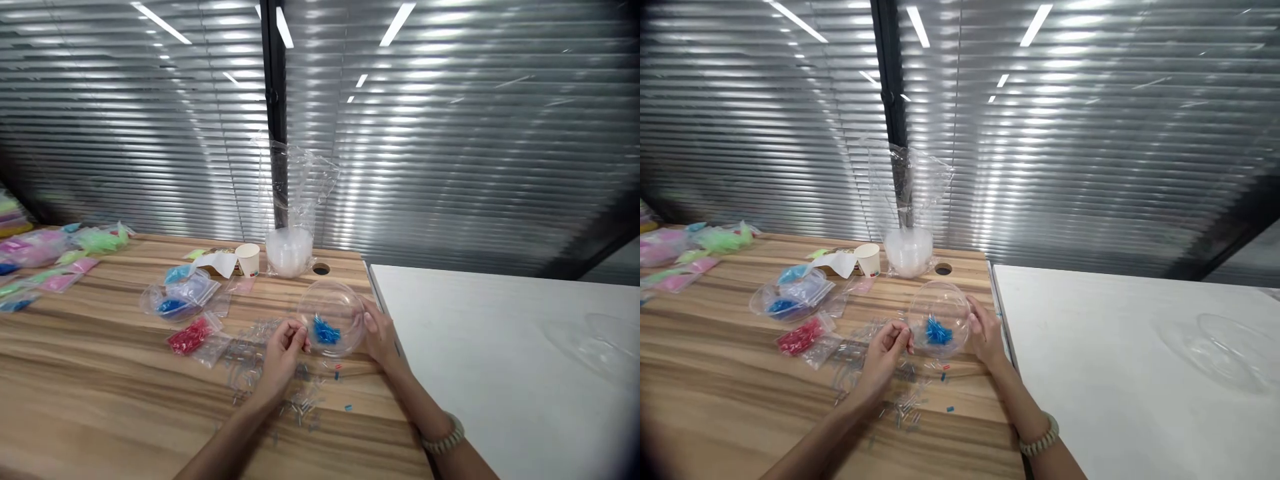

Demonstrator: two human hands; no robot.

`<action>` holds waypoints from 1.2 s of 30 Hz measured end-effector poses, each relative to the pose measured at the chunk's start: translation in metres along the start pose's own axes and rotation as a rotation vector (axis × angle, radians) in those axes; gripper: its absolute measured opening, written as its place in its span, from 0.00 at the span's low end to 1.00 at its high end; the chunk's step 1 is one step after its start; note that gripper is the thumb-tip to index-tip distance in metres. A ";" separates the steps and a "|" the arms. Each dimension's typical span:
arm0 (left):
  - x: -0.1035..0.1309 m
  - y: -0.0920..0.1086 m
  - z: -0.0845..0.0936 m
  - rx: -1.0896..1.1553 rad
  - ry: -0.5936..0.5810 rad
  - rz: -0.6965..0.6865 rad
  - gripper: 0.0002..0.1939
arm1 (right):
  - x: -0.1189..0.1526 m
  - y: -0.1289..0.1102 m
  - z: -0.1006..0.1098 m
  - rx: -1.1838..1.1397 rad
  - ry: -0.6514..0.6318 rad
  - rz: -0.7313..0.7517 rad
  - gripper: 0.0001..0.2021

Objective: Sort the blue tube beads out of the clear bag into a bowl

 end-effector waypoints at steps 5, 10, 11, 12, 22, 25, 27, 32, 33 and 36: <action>0.005 0.005 -0.004 0.030 -0.015 -0.005 0.20 | -0.001 -0.004 -0.001 -0.039 -0.035 -0.006 0.26; 0.008 -0.002 -0.008 0.083 -0.046 0.035 0.23 | -0.004 -0.008 0.000 -0.061 -0.018 -0.024 0.26; 0.008 -0.004 -0.009 0.084 -0.046 0.039 0.23 | -0.004 -0.009 0.000 -0.063 -0.024 -0.019 0.26; 0.007 -0.005 -0.009 0.084 -0.045 0.043 0.23 | -0.004 -0.009 -0.001 -0.066 -0.031 -0.011 0.25; 0.003 -0.002 -0.002 -0.052 -0.010 0.026 0.27 | -0.006 -0.013 0.003 -0.144 0.007 -0.041 0.25; 0.002 -0.003 -0.001 -0.108 0.007 -0.016 0.23 | -0.005 -0.012 0.002 -0.181 0.017 -0.036 0.25; 0.004 -0.001 0.000 -0.166 0.031 -0.089 0.19 | -0.003 -0.010 0.000 -0.197 0.005 -0.026 0.24; 0.016 0.018 -0.002 -0.456 0.062 -0.493 0.07 | 0.001 -0.015 -0.006 -0.208 -0.079 0.004 0.24; 0.019 0.021 -0.003 -0.507 0.059 -0.577 0.06 | 0.002 -0.017 -0.006 -0.211 -0.097 0.011 0.24; 0.022 0.025 -0.004 -0.631 0.050 -0.789 0.05 | 0.001 -0.023 -0.006 -0.217 -0.131 0.041 0.24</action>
Point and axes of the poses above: each hand's wrist, its own x-axis away from the middle knuckle, its own z-axis out of the back of the hand, y = z × x, the point moved 3 cm from there along -x, towards the middle knuckle, and after that the axes turned 7 degrees about z, right-handed, at the moved point
